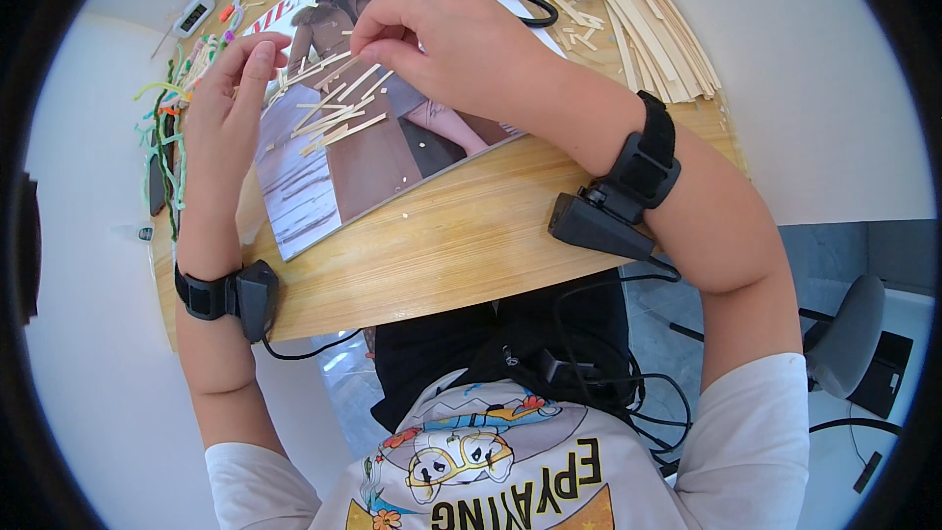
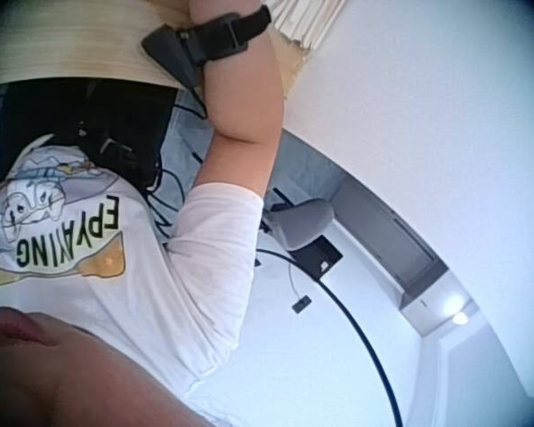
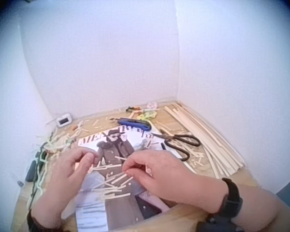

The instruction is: Cutting thin bamboo sticks into smaller pieces using scissors on a desk.

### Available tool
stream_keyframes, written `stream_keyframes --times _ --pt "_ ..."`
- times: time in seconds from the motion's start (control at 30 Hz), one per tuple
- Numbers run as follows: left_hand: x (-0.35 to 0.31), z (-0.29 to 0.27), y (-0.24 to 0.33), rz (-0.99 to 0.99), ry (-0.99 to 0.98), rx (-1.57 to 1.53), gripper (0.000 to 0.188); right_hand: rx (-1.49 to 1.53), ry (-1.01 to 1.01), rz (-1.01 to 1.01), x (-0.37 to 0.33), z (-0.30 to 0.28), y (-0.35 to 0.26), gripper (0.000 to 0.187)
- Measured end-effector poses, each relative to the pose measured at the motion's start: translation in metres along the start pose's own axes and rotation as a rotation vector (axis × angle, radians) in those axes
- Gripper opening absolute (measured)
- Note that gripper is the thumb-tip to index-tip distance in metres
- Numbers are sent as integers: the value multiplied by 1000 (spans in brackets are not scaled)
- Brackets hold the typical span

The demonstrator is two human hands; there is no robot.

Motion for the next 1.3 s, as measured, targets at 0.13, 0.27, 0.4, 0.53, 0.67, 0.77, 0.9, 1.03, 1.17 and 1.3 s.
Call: stream_keyframes --times 0.13,0.27,0.4,0.53,0.67,0.77,0.9,1.03,1.17,1.3 --pt "-17 25 29 148 -208 -27 22 12 -7 6 1 1 -1 15" --pt "-22 30 28 91 -231 -41 19 55 -27 48 0 2 -1 15" --pt "-16 19 23 62 -136 -17 17 92 29 117 -1 -1 9 16" --pt "-16 18 29 98 -130 -10 16 158 63 135 -2 -3 16 16" --pt "-20 19 33 146 -119 23 16 117 14 114 1 -2 12 16" --pt "-20 21 33 139 -147 37 15 105 -1 89 2 -2 8 16" --pt "-20 25 29 103 -179 -3 16 99 2 81 1 -2 7 15" --pt "-22 35 19 -19 -262 -114 20 62 30 68 1 -4 6 13" --pt "-27 40 19 -98 -306 -184 21 -64 4 63 0 -3 7 13" --pt "-27 41 17 -132 -323 -175 20 -174 30 19 0 -7 3 13"
Point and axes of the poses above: each hand's wrist, its own x-axis towards the middle knuckle, its own z-axis out of the palm, y = z × x, the point moved 10 cm from there along x, towards the middle knuckle, and after that the axes turned 8 degrees about -z, right-handed, at the moved point
